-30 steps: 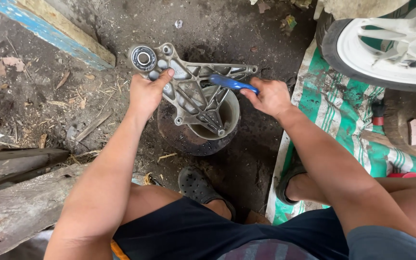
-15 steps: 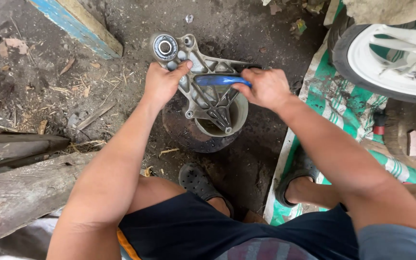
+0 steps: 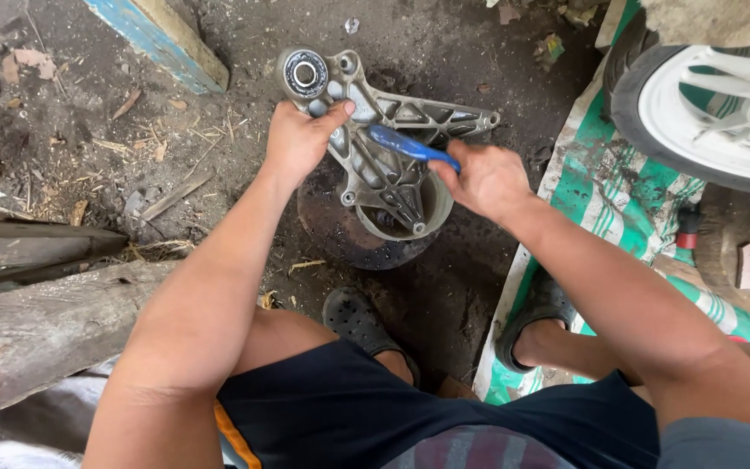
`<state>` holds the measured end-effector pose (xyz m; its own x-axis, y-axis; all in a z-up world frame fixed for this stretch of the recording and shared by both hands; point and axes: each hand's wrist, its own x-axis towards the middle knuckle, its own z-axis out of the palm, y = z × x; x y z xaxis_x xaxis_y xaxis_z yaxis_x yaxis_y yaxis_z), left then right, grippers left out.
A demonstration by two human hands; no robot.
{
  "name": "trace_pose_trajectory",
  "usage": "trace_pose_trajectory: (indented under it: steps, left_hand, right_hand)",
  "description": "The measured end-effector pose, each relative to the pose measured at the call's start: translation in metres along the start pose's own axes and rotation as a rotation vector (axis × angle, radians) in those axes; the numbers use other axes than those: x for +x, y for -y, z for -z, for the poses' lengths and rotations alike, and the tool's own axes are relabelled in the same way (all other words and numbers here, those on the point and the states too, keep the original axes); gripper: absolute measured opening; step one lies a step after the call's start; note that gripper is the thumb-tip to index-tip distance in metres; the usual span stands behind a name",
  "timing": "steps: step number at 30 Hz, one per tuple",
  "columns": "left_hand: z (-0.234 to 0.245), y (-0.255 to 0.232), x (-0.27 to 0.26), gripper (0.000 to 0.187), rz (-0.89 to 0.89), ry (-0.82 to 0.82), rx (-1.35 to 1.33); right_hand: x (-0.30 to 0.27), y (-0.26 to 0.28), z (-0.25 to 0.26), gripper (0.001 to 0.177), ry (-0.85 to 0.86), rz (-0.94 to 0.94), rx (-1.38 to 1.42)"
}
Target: The person scrubs a metal motorcycle swingarm with a blue brush, dipping it into a bucket of liquid to clean the surface. They rotate the part to scrub different sides and the inner bearing area.
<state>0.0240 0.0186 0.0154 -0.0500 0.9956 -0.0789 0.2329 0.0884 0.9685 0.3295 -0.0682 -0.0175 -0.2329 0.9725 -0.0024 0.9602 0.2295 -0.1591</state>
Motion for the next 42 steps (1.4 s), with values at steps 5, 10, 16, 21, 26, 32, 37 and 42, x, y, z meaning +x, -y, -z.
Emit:
trace_pose_trajectory:
  steps: [5,10,16,21,26,32,37,42]
  left_hand:
    - [-0.005,0.007,0.004,0.031,-0.028,0.001,-0.003]
    - [-0.006,0.012,0.002,0.027,-0.028,0.016,0.013]
    - [-0.004,0.006,0.001,0.028,-0.012,-0.013,-0.034]
    - [-0.016,0.006,0.016,0.090,0.283,0.147,-0.197]
    - [-0.013,0.006,0.025,0.065,0.372,0.129,-0.197]
    - [-0.013,0.003,0.028,0.084,0.380,0.224,-0.116]
    - [-0.016,0.004,0.034,0.086,0.410,0.207,-0.050]
    - [-0.015,0.003,0.036,0.095,0.349,0.213,-0.046]
  right_hand:
    - [-0.024,-0.028,0.012,0.041,0.145,0.054,-0.110]
    - [-0.001,-0.032,-0.002,0.038,-0.011,0.111,-0.120]
    - [-0.015,-0.070,0.012,0.040,0.037,0.288,-0.138]
    - [0.042,-0.046,0.014,0.054,-0.090,0.428,-0.141]
    - [0.054,0.006,0.004,0.046,0.209,0.301,-0.096]
    - [0.049,-0.013,0.023,0.038,0.323,0.346,-0.163]
    - [0.068,0.000,0.020,0.043,0.154,0.238,-0.055]
    - [0.039,-0.006,0.032,0.047,0.576,0.247,-0.309]
